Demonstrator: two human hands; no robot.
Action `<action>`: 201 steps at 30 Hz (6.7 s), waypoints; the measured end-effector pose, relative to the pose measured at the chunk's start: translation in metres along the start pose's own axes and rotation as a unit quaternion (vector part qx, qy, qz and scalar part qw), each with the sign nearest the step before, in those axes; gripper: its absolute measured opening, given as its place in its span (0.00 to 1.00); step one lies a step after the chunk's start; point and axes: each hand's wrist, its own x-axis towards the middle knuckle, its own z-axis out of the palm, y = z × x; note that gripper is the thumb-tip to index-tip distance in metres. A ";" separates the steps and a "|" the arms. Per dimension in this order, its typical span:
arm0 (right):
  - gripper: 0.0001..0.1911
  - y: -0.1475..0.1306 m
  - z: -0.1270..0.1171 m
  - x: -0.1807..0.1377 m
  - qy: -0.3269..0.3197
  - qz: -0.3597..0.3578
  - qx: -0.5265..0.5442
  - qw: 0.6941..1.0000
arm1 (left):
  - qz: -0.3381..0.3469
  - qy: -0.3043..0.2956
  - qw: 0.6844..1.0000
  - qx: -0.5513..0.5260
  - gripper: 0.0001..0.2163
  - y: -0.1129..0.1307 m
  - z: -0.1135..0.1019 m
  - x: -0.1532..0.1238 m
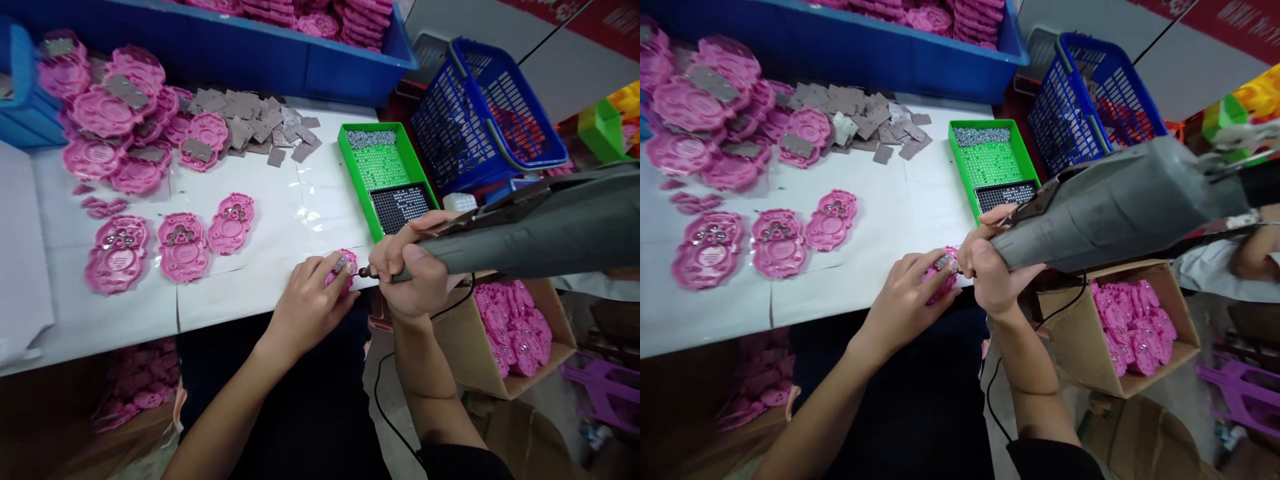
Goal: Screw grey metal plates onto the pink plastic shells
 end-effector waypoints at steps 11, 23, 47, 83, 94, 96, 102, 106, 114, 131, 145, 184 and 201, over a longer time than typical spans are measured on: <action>0.12 0.006 0.002 -0.004 -0.019 0.028 -0.003 0.999 | -0.005 0.000 1.000 0.010 0.13 0.000 -0.001 0.000; 0.10 0.005 -0.001 -0.006 -0.048 0.031 0.054 0.997 | -0.002 -0.003 1.000 0.021 0.12 0.001 -0.001 -0.001; 0.05 -0.020 -0.051 0.063 0.195 -0.090 -0.069 0.974 | 0.053 0.010 0.998 0.036 0.18 -0.004 0.007 -0.013; 0.08 0.029 -0.081 0.097 0.211 -0.060 -0.076 0.973 | -0.070 0.032 0.995 -0.065 0.09 0.009 0.003 0.002; 0.06 -0.022 -0.026 0.036 0.110 -0.057 -0.010 0.992 | -0.064 0.014 0.996 -0.056 0.06 0.005 -0.001 0.004; 0.09 -0.020 -0.014 0.022 0.053 -0.011 -0.002 0.999 | -0.071 0.015 0.996 -0.056 0.05 0.006 -0.001 0.005; 0.11 -0.005 -0.003 0.015 0.030 0.041 0.024 0.998 | -0.085 0.018 0.993 -0.075 0.04 0.007 -0.001 0.007; 0.10 -0.004 -0.003 0.017 0.015 0.043 0.029 0.999 | -0.090 0.015 0.993 -0.075 0.04 0.007 -0.002 0.008; 0.07 0.005 -0.003 0.013 -0.002 0.036 0.032 0.999 | -0.079 0.017 0.994 -0.078 0.04 0.005 -0.001 0.006; 0.07 -0.020 -0.005 0.013 -0.090 0.035 0.056 0.994 | -0.084 0.071 0.993 -0.053 0.03 0.006 0.005 0.010; 0.06 -0.026 -0.002 0.009 -0.069 -0.010 0.077 0.995 | -0.071 0.083 0.991 -0.075 0.02 0.007 0.002 0.007; 0.09 0.001 0.006 0.015 0.034 0.004 -0.014 0.999 | -0.102 0.016 0.991 -0.085 0.10 0.005 -0.001 0.010; 0.17 0.015 -0.001 0.014 -0.038 0.034 -0.026 0.998 | -0.124 -0.003 0.988 -0.090 0.12 0.005 -0.001 0.010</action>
